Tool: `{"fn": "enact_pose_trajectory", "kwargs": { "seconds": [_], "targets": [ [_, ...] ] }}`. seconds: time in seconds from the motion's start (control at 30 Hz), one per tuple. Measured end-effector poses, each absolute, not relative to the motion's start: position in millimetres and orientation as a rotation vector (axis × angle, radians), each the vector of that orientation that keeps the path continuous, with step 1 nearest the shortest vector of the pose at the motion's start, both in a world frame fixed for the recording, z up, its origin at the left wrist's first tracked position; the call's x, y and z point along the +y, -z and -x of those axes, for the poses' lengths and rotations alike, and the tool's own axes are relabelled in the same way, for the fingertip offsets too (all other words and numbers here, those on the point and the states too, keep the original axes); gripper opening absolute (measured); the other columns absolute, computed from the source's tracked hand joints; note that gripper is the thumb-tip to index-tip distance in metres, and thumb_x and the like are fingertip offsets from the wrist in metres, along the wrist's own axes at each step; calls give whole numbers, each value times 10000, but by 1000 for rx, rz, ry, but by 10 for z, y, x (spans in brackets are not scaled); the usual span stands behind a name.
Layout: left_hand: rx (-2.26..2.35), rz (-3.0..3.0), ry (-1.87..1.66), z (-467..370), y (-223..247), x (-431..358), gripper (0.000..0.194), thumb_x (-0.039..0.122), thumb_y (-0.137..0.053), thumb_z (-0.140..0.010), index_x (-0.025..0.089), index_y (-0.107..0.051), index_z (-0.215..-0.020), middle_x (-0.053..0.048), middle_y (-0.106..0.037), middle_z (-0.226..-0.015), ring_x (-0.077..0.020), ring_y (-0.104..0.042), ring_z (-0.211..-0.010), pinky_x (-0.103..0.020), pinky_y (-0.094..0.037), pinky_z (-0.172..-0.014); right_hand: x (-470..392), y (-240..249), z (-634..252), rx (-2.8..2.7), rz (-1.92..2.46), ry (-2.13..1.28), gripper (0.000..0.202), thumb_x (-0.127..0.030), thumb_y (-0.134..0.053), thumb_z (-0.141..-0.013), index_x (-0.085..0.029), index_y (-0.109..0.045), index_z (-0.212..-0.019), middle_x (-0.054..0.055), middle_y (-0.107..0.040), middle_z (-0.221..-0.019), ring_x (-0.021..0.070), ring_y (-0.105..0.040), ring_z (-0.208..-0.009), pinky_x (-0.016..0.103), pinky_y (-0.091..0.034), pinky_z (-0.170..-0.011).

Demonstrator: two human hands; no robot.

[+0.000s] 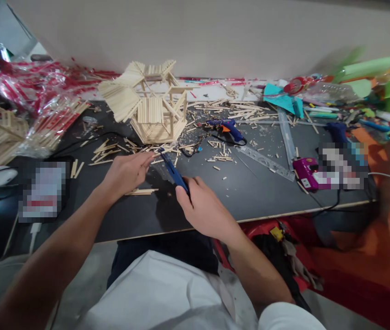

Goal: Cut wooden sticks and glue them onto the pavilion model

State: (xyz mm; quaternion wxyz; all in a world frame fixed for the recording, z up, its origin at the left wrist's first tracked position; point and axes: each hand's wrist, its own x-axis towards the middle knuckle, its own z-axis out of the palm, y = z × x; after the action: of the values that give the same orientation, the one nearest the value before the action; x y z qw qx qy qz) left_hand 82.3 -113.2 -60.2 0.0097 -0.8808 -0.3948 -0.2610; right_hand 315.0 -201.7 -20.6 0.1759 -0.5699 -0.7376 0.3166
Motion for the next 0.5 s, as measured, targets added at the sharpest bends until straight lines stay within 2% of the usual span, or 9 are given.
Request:
{"fn": "enact_pose_trajectory", "kwargs": {
  "seconds": [0.23, 0.5],
  "targets": [
    [-1180, 2810, 768, -838, 566, -1159, 307, 212, -387, -1026, 138, -669, -1123, -104, -778, -981, -189, -746, -851, -240, -494, -659, -1948, 256, -3006, -1949, 1515, -991, 371, -441, -289, -1064, -225, -516, -867, 75, -635, -904, 217, -596, -882, 341, -436, -755],
    [-1191, 2791, 714, -862, 527, -1184, 315, 238, -358, -1043, 143, -657, -1012, -83, -769, -891, -165, -731, -787, -229, -435, -594, -1952, 272, -3007, -1955, 1484, -981, 357, -440, -301, -1066, -229, -522, -882, 69, -635, -897, 218, -604, -903, 341, -452, -766]
  ]
}}
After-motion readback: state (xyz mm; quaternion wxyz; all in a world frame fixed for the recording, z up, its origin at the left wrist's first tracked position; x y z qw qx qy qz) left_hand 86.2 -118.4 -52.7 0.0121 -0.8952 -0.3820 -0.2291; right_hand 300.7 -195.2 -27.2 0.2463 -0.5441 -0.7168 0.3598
